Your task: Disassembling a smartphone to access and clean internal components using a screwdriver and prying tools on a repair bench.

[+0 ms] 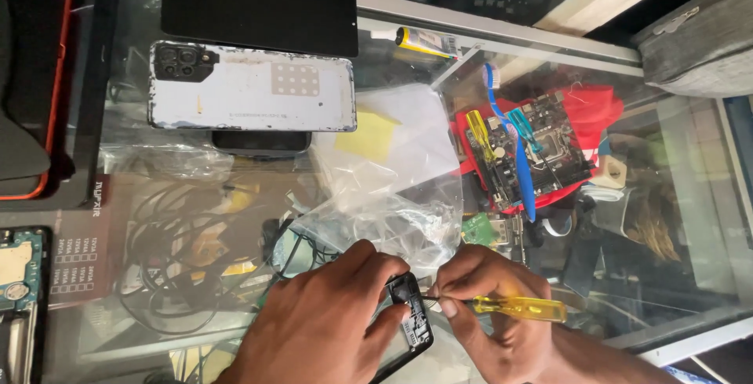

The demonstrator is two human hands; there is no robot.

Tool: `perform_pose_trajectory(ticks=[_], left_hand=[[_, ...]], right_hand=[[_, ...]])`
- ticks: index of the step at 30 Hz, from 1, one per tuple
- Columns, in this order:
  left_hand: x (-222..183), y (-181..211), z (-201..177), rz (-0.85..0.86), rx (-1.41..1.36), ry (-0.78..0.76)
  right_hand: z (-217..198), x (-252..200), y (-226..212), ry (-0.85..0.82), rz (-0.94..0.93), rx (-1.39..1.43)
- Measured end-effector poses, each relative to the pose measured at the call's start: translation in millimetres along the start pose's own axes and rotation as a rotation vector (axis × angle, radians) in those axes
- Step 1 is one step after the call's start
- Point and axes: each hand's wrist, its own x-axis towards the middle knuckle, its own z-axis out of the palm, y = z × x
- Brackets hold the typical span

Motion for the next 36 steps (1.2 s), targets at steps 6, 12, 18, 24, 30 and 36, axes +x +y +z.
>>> perform_pose_trajectory(ticks=[6, 12, 18, 24, 30, 36], left_hand=[[-2.1, -2.1, 0.9, 0.056, -0.008, 0.040], [-3.6, -1.1, -0.8, 0.070, -0.028, 0.095], [-3.8, 1.4, -1.8, 0.033, -0.041, 0.133], [-4.3, -0.8, -0.1, 0.024, -0.016, 0.148], [-3.7, -2.1, 0.8, 0.043, 0.015, 0.173], [-3.8, -1.7, 0.6, 0.037, 0.024, 0.160]], right_hand=[[0.2, 6.3, -7.2, -0.039, 0.006, -0.059], [0.6, 4.2, -6.9, -0.035, 0.015, -0.066], [-4.8, 6.5, -11.2, -0.056, 0.070, -0.027], [-6.5, 11.9, -11.1, -0.096, 0.031, -0.040], [-7.9, 13.9, -11.6, -0.127, 0.005, -0.025], [-8.8, 15.9, -13.1, -0.163, -0.003, -0.057]])
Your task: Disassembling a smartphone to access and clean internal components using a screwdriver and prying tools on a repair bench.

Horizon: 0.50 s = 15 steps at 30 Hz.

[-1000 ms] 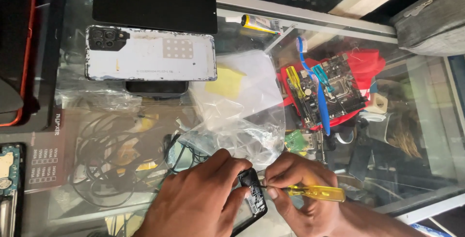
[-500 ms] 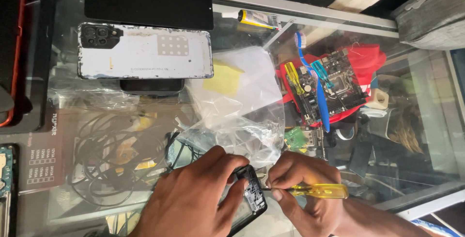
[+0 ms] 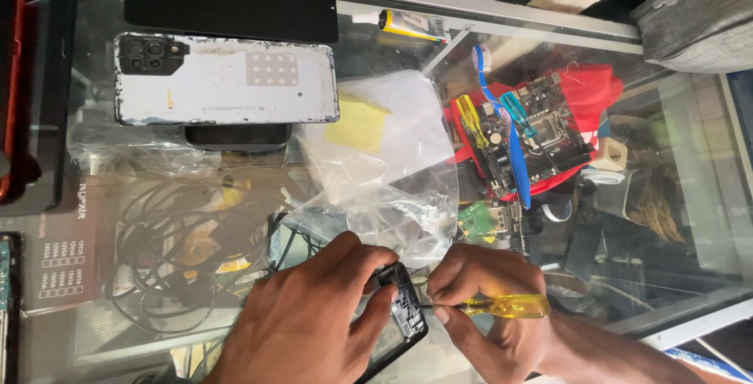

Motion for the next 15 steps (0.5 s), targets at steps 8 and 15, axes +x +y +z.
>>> perform_pose_trajectory(ticks=[8, 15], left_hand=[[0.2, -0.5, 0.9, 0.024, 0.003, 0.030], [1.1, 1.1, -0.2, 0.024, 0.002, 0.041]], right_hand=[[0.6, 0.4, 1.4, -0.014, -0.010, 0.007], [0.1, 1.9, -2.0, -0.027, -0.008, -0.050]])
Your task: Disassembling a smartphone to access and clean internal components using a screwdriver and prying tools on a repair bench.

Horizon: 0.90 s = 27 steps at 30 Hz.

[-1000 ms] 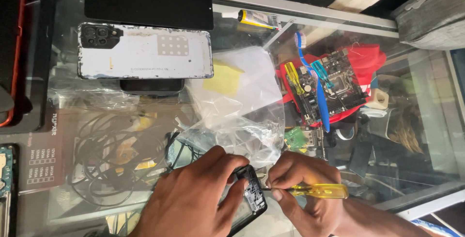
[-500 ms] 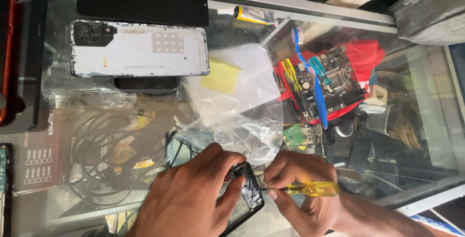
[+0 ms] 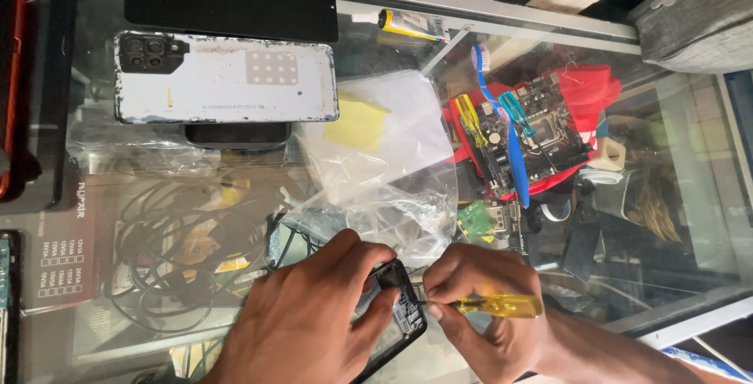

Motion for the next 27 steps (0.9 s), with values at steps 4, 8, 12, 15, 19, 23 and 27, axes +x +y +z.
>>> perform_pose_trajectory(ticks=[4, 8, 12, 15, 19, 23, 27], left_hand=[[-0.1, -0.4, 1.3, -0.009, -0.018, 0.005], [0.9, -1.3, 1.4, -0.007, -0.054, -0.007], [0.1, -1.6, 1.3, 0.003, -0.093, 0.010], [2.0, 0.4, -3.9, -0.064, -0.161, -0.022], [3.6, 13.8, -24.1, -0.069, -0.188, -0.022], [9.7, 24.0, -44.7, -0.349, -0.301, -0.169], [9.6, 31.5, -54.6, -0.438, -0.422, -0.165]], right_hand=[[0.5, -6.7, -0.1, 0.006, 0.038, 0.023], [4.6, -7.9, -4.6, 0.038, -0.030, -0.022], [15.5, -7.4, -4.0, 0.121, -0.212, -0.175], [20.6, -14.0, 0.6, 0.206, -0.134, -0.054], [7.7, -26.4, 30.7, 0.310, -0.106, 0.321], [5.5, -14.4, 21.4, 0.421, -0.169, 0.225], [5.3, -14.9, 25.3, 0.471, -0.235, 0.179]])
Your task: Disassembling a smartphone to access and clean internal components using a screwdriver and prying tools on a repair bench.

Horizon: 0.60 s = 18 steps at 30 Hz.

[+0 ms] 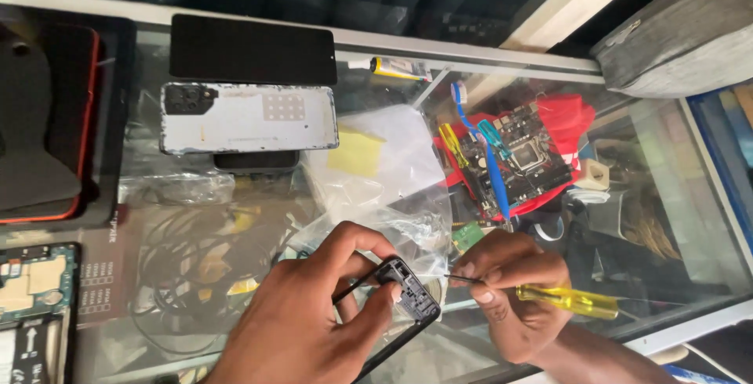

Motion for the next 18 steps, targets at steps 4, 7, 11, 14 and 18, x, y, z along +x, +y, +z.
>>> perform_pose_trajectory(ticks=[4, 7, 11, 14, 18], left_hand=[[-3.6, -7.1, 4.1, 0.212, -0.079, 0.118], [-6.1, -1.1, 1.0, 0.108, -0.133, 0.092], [-4.3, -1.5, -2.2, 0.130, -0.161, 0.057], [-7.6, 14.7, -13.1, -0.022, -0.313, 0.021], [-6.9, 29.9, -30.3, -0.233, -0.365, -0.009]], right_hand=[[-4.4, -5.7, -1.2, 0.003, -0.016, -0.069], [-4.9, -5.1, 0.4, 0.025, -0.032, -0.116], [-2.6, -1.8, 3.7, 0.024, -0.038, -0.061], [-6.7, -1.4, 8.5, 0.000, 0.030, -0.049], [-4.6, 8.1, 4.4, 0.013, 0.177, -0.092]])
